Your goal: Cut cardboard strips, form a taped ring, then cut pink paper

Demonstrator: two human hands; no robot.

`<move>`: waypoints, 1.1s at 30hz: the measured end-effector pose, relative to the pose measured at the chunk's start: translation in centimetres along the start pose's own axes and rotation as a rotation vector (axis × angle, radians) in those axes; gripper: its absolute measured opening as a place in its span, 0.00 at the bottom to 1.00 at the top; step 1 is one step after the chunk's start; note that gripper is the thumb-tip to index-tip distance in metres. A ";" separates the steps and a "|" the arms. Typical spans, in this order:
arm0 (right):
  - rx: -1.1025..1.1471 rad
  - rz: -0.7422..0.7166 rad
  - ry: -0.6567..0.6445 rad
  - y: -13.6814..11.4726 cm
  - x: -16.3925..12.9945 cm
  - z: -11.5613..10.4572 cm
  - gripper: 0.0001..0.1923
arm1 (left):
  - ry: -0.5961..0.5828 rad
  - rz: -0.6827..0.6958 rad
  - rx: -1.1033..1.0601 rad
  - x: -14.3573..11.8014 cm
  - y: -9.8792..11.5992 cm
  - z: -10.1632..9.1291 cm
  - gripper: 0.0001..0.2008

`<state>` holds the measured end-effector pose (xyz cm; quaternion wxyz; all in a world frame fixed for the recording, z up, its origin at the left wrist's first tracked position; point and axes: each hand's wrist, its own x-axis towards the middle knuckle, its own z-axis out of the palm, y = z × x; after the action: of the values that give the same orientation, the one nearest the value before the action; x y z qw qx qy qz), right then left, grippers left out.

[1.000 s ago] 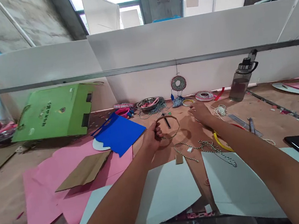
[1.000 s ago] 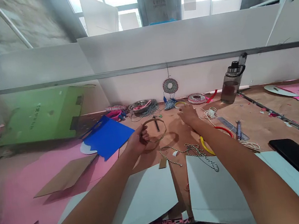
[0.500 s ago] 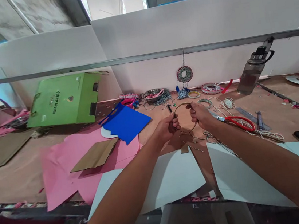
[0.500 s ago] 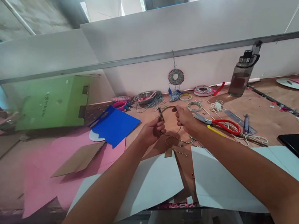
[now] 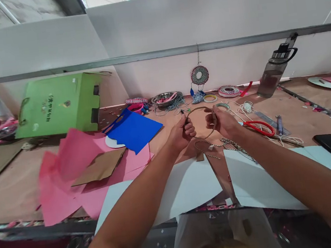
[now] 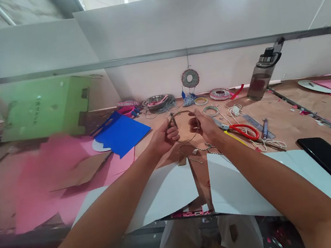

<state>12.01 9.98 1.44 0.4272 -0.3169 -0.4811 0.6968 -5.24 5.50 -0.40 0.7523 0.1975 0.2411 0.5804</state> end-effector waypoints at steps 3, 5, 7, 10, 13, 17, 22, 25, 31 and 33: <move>-0.116 0.056 0.026 -0.1 -0.8 -0.4 0.17 | 0.046 0.053 -0.019 0.0 0.1 0.0 0.19; -0.219 0.053 0.066 -0.3 -1.4 -0.9 0.17 | 0.073 0.075 -0.012 0.1 0.1 -0.1 0.19; -0.273 0.001 0.117 -0.8 -1.8 -1.7 0.15 | 0.099 0.090 -0.001 0.2 0.2 -0.3 0.18; -0.252 -0.099 0.206 -1.8 -2.3 -3.2 0.12 | 0.150 0.114 0.011 0.3 0.2 -0.5 0.16; -0.193 -0.158 0.302 -2.1 -2.4 -4.7 0.13 | 0.177 0.125 0.016 0.4 0.2 -0.5 0.16; -0.241 -0.262 0.343 -0.4 -2.2 -5.7 0.15 | 0.192 0.138 0.031 0.2 0.2 -0.4 0.16; -0.560 -0.288 0.203 1.8 -2.8 -4.8 0.17 | 0.192 0.143 0.052 -0.3 0.3 0.2 0.16; -0.626 -0.277 0.072 2.2 -3.5 -3.6 0.17 | 0.183 0.147 0.052 -0.6 0.0 0.8 0.16; -0.370 -0.067 -0.122 2.4 -4.3 -2.5 0.19 | 0.083 0.103 0.064 -0.8 -1.5 1.4 0.16; -0.259 -0.067 -0.126 2.3 -4.3 -2.7 0.17 | 0.066 0.090 0.090 -0.8 -1.8 1.4 0.16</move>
<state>15.47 6.82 -1.53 0.3748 -0.3088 -0.6033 0.6326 -3.15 4.28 -0.18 0.7074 0.2225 0.2825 0.6084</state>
